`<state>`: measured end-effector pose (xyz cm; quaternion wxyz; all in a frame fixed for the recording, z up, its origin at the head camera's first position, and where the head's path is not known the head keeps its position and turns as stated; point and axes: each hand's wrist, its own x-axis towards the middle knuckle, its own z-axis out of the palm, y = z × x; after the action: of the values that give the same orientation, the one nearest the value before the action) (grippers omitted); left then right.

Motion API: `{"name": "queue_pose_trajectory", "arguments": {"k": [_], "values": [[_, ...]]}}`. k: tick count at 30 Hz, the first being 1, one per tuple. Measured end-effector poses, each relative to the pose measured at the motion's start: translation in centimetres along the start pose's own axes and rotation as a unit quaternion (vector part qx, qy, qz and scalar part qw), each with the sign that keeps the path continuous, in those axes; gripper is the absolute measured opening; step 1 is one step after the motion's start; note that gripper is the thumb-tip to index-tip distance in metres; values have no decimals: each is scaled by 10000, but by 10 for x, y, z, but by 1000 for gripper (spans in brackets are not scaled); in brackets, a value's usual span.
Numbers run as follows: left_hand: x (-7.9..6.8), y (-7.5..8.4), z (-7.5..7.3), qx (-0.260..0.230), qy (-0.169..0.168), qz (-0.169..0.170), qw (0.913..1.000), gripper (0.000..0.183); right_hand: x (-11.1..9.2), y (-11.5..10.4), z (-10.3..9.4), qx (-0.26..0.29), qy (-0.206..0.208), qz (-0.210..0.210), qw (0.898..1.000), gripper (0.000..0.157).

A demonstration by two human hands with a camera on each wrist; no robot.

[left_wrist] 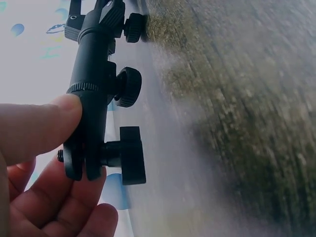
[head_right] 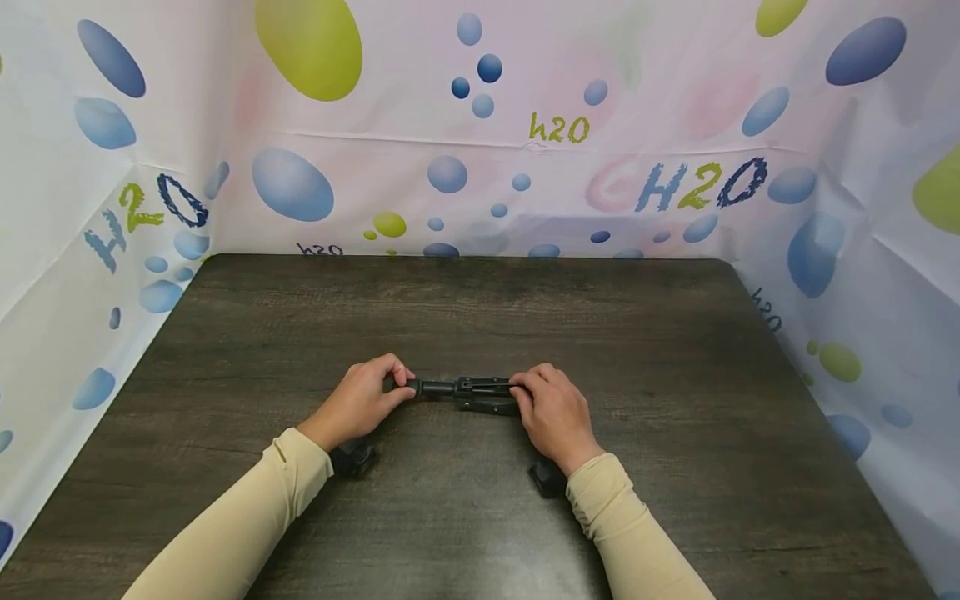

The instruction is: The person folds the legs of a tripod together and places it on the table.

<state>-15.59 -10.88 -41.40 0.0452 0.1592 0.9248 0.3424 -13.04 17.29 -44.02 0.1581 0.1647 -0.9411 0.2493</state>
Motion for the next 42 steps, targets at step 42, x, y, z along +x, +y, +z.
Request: {"name": "queue_pose_trajectory", "arguments": {"k": [42], "values": [[1,1,-4,128,-81,237,9996,17,2,3,-7,145,-567,130,9982,26]]}}
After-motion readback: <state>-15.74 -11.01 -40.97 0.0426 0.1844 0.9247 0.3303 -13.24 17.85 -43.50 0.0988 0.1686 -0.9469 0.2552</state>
